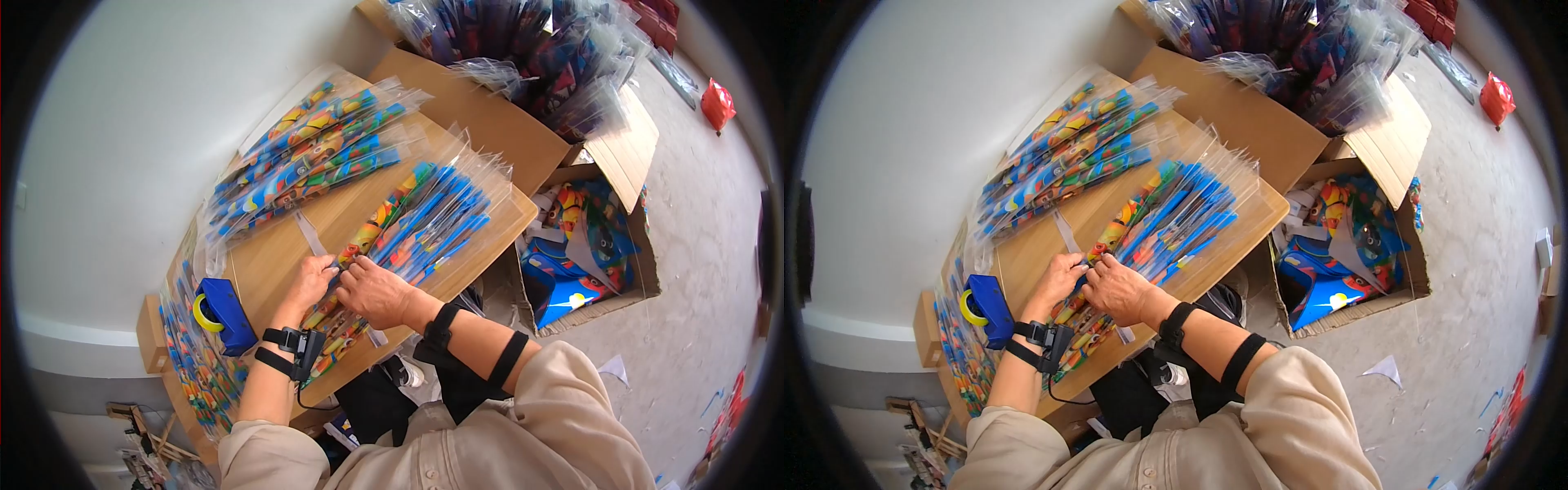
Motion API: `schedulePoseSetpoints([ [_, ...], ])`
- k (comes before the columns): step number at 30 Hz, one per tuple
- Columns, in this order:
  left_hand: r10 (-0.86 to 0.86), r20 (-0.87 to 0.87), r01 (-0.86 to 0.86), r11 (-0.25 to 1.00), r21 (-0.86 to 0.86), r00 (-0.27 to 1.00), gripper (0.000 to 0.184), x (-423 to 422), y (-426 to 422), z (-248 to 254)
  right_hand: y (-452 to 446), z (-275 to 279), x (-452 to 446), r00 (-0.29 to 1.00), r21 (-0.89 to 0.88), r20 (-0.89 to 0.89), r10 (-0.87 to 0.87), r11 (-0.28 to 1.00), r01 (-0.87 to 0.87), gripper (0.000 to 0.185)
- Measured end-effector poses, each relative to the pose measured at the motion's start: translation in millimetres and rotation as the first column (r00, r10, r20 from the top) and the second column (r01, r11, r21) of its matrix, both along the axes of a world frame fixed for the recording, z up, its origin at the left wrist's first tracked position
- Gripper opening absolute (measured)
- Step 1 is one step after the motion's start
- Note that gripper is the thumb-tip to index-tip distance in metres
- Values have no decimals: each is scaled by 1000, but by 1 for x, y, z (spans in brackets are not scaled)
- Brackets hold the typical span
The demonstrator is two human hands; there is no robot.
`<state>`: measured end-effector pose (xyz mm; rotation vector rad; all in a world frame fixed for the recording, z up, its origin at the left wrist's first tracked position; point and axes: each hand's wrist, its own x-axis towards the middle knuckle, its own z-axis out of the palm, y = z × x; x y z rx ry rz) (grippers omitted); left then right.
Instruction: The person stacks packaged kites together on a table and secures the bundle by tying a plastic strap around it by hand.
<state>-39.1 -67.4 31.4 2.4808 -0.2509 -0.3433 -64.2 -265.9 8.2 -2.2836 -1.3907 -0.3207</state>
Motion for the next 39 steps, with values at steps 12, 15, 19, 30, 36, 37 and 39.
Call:
schedulePoseSetpoints([
  [12,-492,-477,506,856,-110,728,29,47,28,30,-1,9,0,998,70,33,-50,996,47,28],
  [15,-140,-139,162,973,166,980,37,86,32,37,1,8,6,999,103,-26,-19,994,22,18],
  [19,-129,626,-204,879,432,769,41,145,54,8,0,11,6,999,47,-49,-23,999,25,19],
  [30,-146,590,-156,889,430,794,11,129,41,53,0,6,6,999,68,-42,-24,997,27,21],
  [36,23,-16,-18,965,263,1000,18,40,62,30,-2,4,4,998,122,-68,4,993,4,21],
  [37,59,-94,-29,956,292,994,16,25,60,28,-3,5,4,998,124,-65,-2,992,11,21],
  [39,-33,-80,47,982,181,996,12,0,72,1,-4,6,2,997,128,-79,10,992,0,21],
])
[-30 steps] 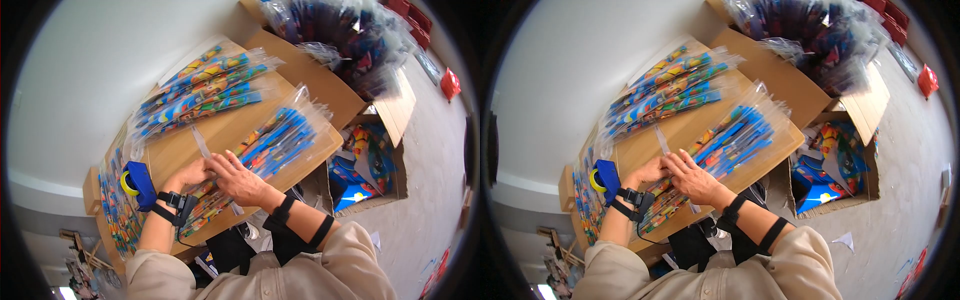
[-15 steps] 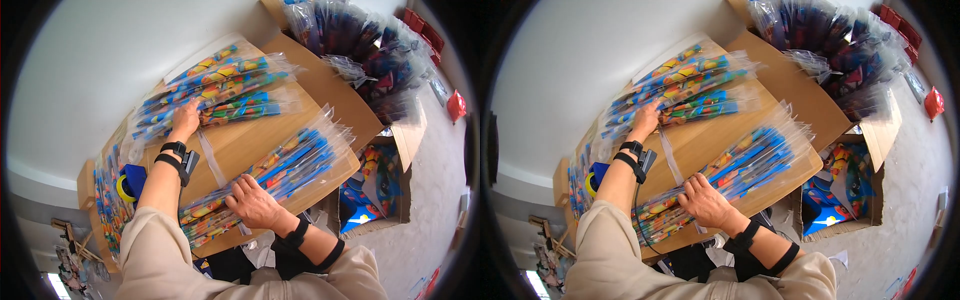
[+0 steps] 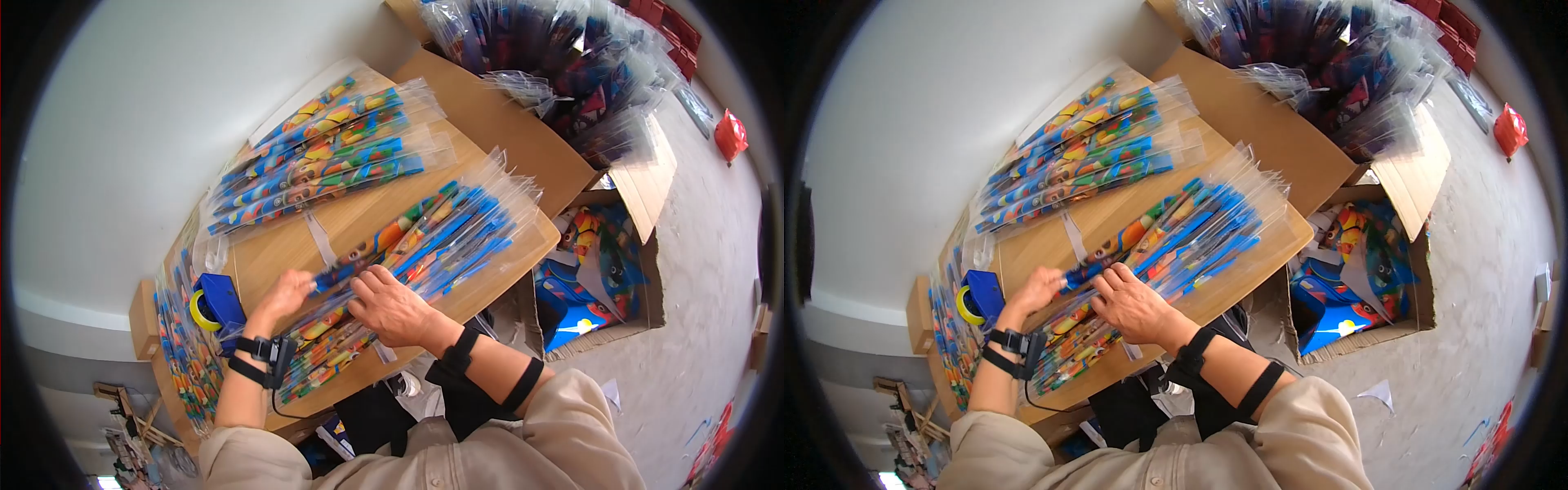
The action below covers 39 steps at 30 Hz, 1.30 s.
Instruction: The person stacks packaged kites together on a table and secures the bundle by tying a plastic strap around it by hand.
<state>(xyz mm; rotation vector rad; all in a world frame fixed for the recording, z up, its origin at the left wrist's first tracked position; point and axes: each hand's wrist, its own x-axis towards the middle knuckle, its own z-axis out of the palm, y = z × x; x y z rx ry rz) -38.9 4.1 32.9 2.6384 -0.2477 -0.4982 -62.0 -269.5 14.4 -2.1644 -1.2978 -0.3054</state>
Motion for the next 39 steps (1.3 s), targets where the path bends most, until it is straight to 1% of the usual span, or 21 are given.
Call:
schedulePoseSetpoints([
  [1,-74,17,76,990,-116,997,12,-7,0,-5,0,-2,-1,1000,-1,0,-3,1000,3,21],
  [5,-104,23,106,975,-196,994,17,-18,-14,-7,1,2,-1,995,36,101,-1,999,-3,24],
  [7,-137,-221,90,974,-208,966,30,-10,-18,-3,1,7,1,994,7,108,5,1000,-5,25],
  [8,-130,-221,84,975,-207,967,30,-6,-18,-1,2,8,1,998,-27,63,-3,1000,4,26],
  [11,-288,-307,254,956,-146,907,30,10,-20,4,3,4,2,1000,-29,11,-18,999,18,27],
  [13,-513,-245,514,855,-64,823,33,21,-21,13,5,2,2,1000,-82,-4,-6,997,5,26],
  [14,-518,-243,518,853,-71,820,33,31,-22,22,5,1,2,998,-62,52,-26,998,29,25],
  [16,-325,-594,239,945,-222,736,39,59,-26,46,4,0,3,1000,-83,18,-19,996,20,26],
  [18,-194,-250,179,981,-80,949,48,97,-26,47,4,3,5,1000,-73,-1,-3,997,3,25],
  [19,-150,123,146,988,43,981,49,113,-22,36,5,4,6,1000,-72,0,9,997,-9,25],
  [20,-132,480,69,987,148,867,51,129,-17,18,5,5,5,1000,-67,3,-8,998,8,24],
  [22,-193,696,-24,957,290,691,49,159,-11,2,5,5,6,1000,-64,12,-22,998,22,23],
  [23,-191,697,-27,957,289,691,49,168,-7,-6,5,5,6,1000,-59,14,-25,998,26,23],
  [25,-98,473,-79,937,340,876,47,182,-1,-21,6,4,6,999,-53,15,-29,998,29,23],
  [27,-96,530,-47,967,250,843,36,189,-2,-19,5,4,6,1000,-94,8,-14,995,14,29],
  [29,97,502,-311,878,364,860,24,185,-21,6,6,2,6,1000,-75,7,-14,997,15,26],
  [30,21,661,-326,881,342,750,16,181,-22,9,6,1,6,1000,-56,6,-12,998,13,23],
  [31,19,660,-324,881,344,751,16,174,-27,18,6,1,6,1000,-55,5,-14,998,14,23],
  [33,-158,636,-78,942,327,756,19,162,-33,36,6,1,5,1000,-54,9,-24,998,25,23],
  [34,-187,574,-32,936,349,797,34,160,-30,37,6,1,4,1000,-53,11,-22,998,23,23],
  [39,58,428,-257,868,424,902,62,175,14,2,5,3,3,1000,-60,4,-28,998,28,25],
])
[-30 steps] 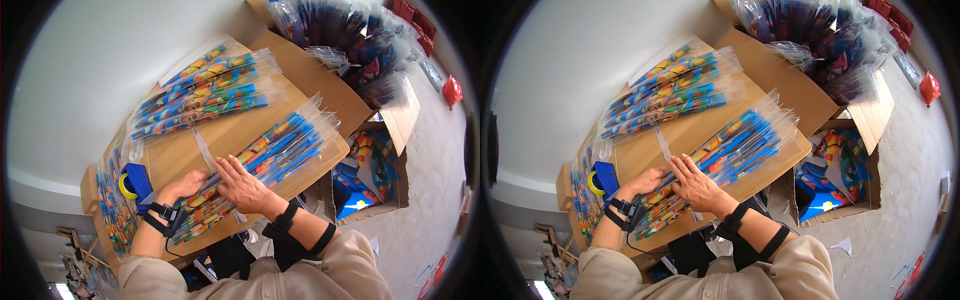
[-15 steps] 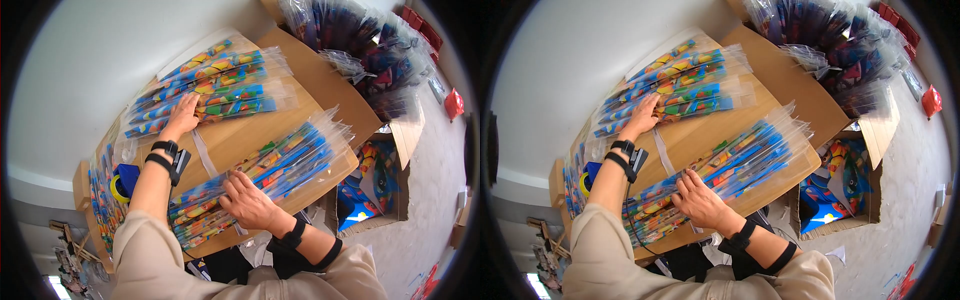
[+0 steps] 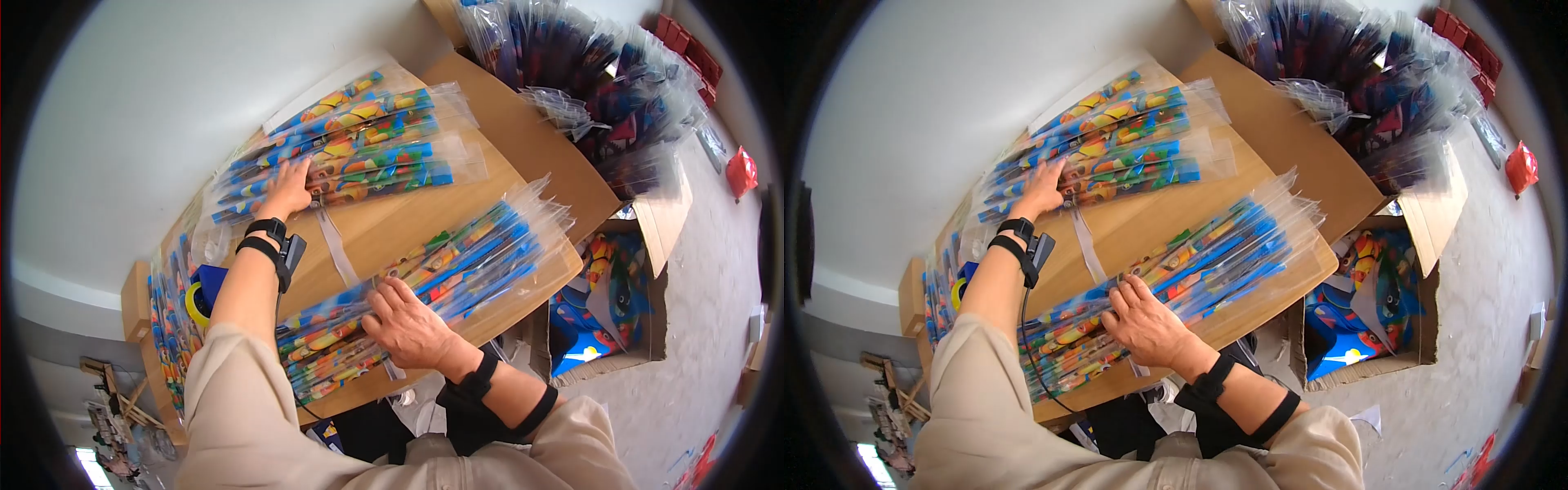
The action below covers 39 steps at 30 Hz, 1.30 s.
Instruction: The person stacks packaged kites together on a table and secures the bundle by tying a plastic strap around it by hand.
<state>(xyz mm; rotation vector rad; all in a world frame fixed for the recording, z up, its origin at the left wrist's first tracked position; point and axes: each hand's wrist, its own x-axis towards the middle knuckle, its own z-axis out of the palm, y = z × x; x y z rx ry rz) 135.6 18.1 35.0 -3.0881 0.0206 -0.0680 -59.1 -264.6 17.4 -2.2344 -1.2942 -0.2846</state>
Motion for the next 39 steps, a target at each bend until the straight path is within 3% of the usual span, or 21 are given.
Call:
schedulePoseSetpoints([
  [2,83,-165,-91,995,-43,983,53,13,20,-26,0,-1,1,1000,4,4,-3,1000,3,25],
  [3,103,-129,-106,994,-19,986,36,15,11,-19,0,-2,1,1000,8,-1,-1,1000,1,26],
  [4,97,-135,-101,995,-19,986,36,11,-1,-8,0,-3,1,1000,8,-6,-7,1000,7,26],
  [6,-78,-13,78,997,25,997,22,3,-17,13,0,-4,2,1000,28,8,10,1000,-10,26],
  [7,-227,172,221,974,52,959,17,4,-15,13,0,-4,3,1000,31,9,9,999,-9,26],
  [10,-290,317,309,951,-11,903,16,-4,-32,35,-1,-3,3,1000,19,-1,22,1000,-22,27],
  [15,-251,169,261,964,-40,953,16,-12,-44,59,0,-6,1,1000,38,23,8,999,-9,28],
  [17,-243,-34,222,927,-302,969,24,-13,-42,64,0,-6,1,999,41,34,4,999,-5,28],
  [18,-246,-34,225,927,-300,969,24,-17,-46,69,-1,-6,0,999,41,40,3,999,-4,28],
  [20,-262,-277,70,830,-553,924,33,-33,-57,80,0,-7,1,999,47,34,7,999,-9,29],
  [21,-267,-416,-23,818,-574,869,35,-37,-54,79,-1,-7,1,1000,51,27,15,999,-16,29],
  [24,-391,-469,20,784,-621,792,32,-62,-50,62,-2,-6,1,999,24,43,20,999,-21,31],
  [26,-360,-499,75,861,-503,788,34,-82,-62,57,-3,-6,1,999,15,37,19,1000,-19,32],
  [28,-431,-311,251,840,-481,847,35,-103,-63,26,-3,-6,1,999,52,31,11,999,-12,30],
  [29,-342,-361,227,918,-325,867,26,-111,-65,15,-3,-6,0,1000,50,29,12,999,-13,30],
  [30,-342,-362,225,918,-328,867,26,-122,-71,13,-2,-6,0,1000,46,29,9,999,-10,29],
  [32,-304,-112,258,916,-307,946,47,-139,-80,11,-3,-6,1,1000,40,28,10,999,-11,29],
  [33,-318,-133,279,928,-248,939,69,-143,-80,15,-2,-6,1,1000,35,25,12,999,-13,29],
  [34,-311,-137,271,929,-251,940,69,-147,-82,18,-2,-6,1,1000,31,21,17,999,-17,28],
  [36,-327,-138,224,846,-483,935,71,-156,-86,25,-1,-8,1,999,16,27,22,1000,-22,30],
  [39,-304,-39,233,800,-554,952,72,-158,-74,13,-1,-7,2,999,6,46,15,1000,-16,33],
])
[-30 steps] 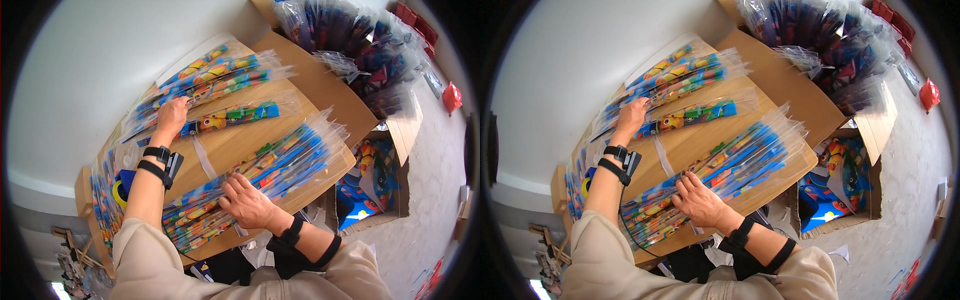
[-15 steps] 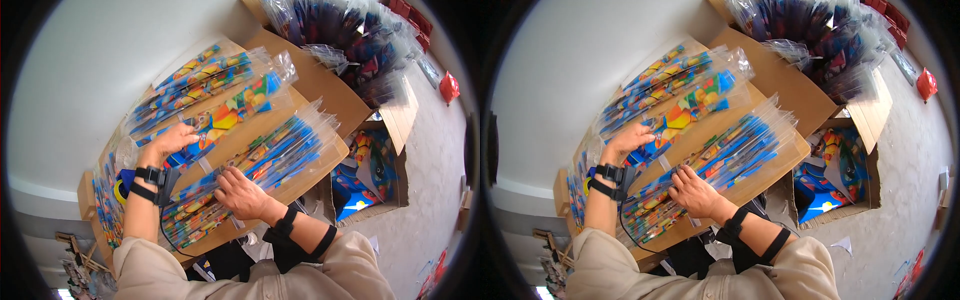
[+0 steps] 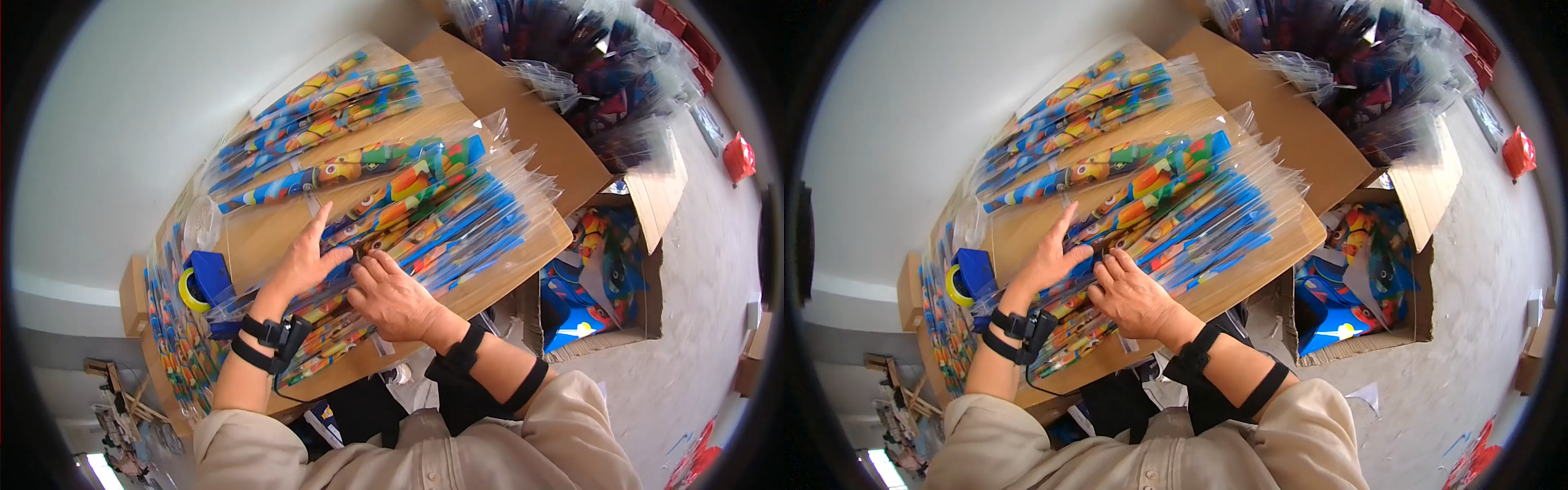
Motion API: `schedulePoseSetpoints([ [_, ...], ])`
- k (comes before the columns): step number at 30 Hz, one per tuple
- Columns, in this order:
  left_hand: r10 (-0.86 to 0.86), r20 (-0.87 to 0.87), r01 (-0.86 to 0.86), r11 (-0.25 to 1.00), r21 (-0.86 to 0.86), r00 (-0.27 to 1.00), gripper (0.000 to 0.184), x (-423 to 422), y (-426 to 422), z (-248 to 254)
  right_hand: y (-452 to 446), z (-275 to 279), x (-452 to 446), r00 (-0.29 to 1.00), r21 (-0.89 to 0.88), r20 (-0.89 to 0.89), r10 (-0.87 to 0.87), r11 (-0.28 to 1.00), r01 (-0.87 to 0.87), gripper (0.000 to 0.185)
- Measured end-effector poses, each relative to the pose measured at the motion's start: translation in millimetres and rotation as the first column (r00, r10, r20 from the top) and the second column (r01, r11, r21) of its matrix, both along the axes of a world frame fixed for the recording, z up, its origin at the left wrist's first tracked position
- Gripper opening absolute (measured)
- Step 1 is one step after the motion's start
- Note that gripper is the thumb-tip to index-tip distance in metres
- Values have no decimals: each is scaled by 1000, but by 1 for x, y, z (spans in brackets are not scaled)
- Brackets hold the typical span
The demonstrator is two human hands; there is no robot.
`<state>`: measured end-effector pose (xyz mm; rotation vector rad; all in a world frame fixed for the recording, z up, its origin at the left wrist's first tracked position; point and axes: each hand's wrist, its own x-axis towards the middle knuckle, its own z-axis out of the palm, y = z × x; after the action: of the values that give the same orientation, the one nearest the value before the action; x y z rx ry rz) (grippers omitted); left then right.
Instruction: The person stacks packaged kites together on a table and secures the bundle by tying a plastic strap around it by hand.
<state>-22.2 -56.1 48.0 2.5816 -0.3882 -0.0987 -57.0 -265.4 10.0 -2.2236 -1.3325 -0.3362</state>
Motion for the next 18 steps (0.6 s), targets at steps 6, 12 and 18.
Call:
schedulePoseSetpoints([
  [6,136,-297,-167,982,-83,945,72,18,29,-6,4,-3,-1,1000,51,-18,-5,999,6,28],
  [12,-59,-64,53,994,-95,996,87,9,-6,5,4,1,-1,1000,-12,17,2,1000,-2,25],
  [18,144,-133,-138,989,59,980,75,22,2,-20,10,5,0,1000,26,-16,19,999,-19,27],
])
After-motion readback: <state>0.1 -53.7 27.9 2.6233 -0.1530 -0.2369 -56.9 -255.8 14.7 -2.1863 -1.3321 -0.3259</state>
